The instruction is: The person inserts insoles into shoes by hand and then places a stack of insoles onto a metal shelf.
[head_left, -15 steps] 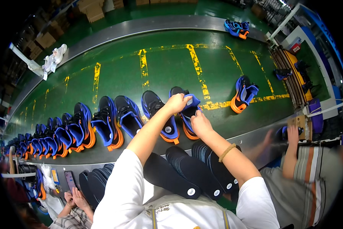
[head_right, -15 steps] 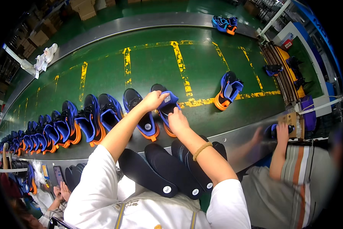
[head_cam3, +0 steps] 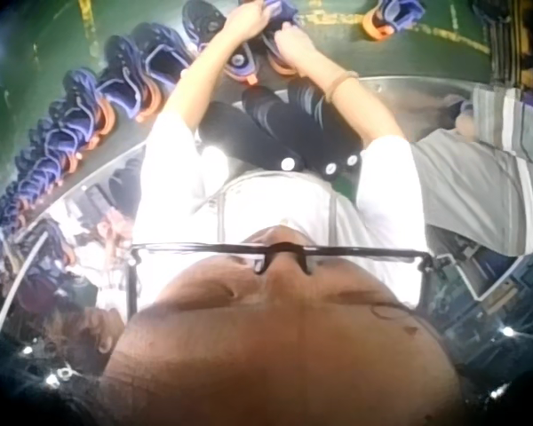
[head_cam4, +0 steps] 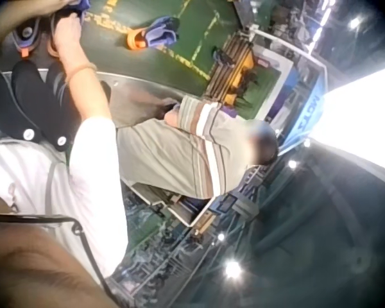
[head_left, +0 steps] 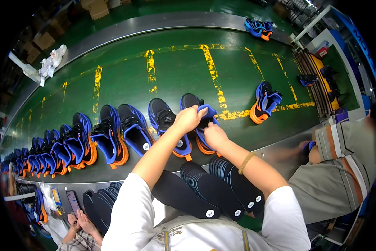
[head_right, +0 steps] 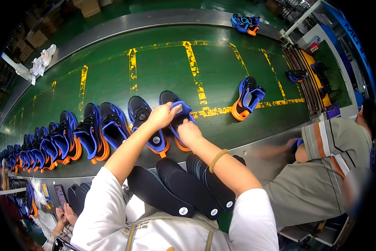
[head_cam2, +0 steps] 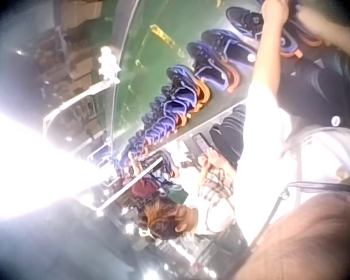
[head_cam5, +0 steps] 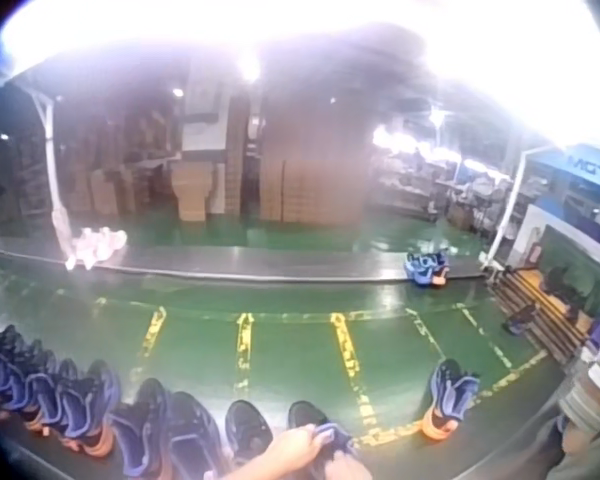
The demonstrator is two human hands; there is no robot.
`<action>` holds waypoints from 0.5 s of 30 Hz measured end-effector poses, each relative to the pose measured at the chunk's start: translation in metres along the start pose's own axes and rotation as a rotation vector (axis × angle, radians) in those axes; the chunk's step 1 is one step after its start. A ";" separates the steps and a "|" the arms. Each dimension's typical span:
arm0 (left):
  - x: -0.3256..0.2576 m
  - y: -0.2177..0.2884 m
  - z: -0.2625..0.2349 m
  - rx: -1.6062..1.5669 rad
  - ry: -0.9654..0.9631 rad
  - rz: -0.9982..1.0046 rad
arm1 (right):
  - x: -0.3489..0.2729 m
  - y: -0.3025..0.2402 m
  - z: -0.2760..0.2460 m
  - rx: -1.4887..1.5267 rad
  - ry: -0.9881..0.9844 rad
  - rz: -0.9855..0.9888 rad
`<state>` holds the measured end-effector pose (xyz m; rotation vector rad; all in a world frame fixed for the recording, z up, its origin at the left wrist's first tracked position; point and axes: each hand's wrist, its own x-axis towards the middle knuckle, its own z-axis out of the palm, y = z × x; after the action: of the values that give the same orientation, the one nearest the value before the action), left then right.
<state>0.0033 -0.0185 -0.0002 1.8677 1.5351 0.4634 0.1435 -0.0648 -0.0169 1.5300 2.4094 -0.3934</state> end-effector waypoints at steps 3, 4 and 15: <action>0.001 0.001 0.004 -0.006 -0.012 0.005 | 0.012 0.007 0.018 0.009 0.210 -0.031; 0.000 -0.001 0.004 -0.006 -0.009 0.005 | 0.014 0.004 0.017 -0.012 0.131 -0.008; -0.004 -0.008 -0.001 0.015 -0.012 0.010 | 0.028 -0.004 0.003 -0.418 -0.488 -0.115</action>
<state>-0.0040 -0.0210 -0.0040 1.8873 1.5260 0.4449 0.1287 -0.0444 -0.0294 0.9835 2.0330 -0.2285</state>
